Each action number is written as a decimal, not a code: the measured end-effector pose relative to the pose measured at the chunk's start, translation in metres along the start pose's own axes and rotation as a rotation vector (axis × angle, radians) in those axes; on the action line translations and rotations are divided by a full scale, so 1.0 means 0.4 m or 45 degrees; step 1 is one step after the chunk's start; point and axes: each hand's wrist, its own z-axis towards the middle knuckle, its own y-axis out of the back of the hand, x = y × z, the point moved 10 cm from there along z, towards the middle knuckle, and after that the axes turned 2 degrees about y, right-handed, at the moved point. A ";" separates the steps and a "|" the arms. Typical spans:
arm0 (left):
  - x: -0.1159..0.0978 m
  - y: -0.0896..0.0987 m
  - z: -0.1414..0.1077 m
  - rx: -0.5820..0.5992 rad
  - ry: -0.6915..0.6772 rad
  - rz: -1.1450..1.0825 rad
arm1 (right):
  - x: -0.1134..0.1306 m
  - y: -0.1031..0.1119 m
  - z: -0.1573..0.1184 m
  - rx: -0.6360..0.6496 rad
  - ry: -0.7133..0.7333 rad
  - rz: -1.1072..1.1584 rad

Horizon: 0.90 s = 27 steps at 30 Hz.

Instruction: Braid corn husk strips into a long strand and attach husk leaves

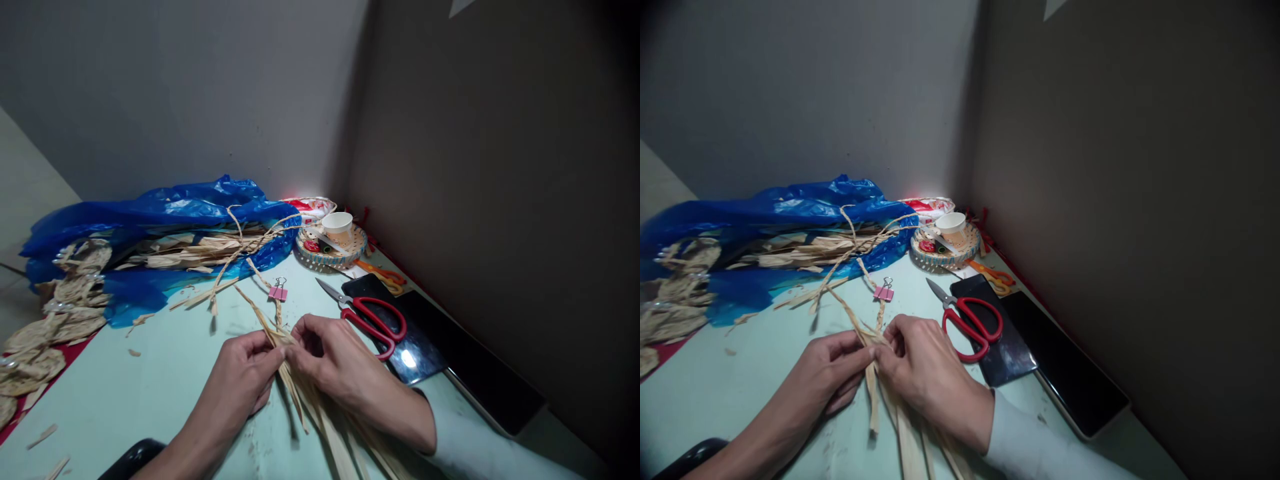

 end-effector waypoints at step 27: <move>0.024 0.022 0.030 -0.113 -0.140 0.046 | 0.149 0.277 -0.072 -0.011 0.203 1.359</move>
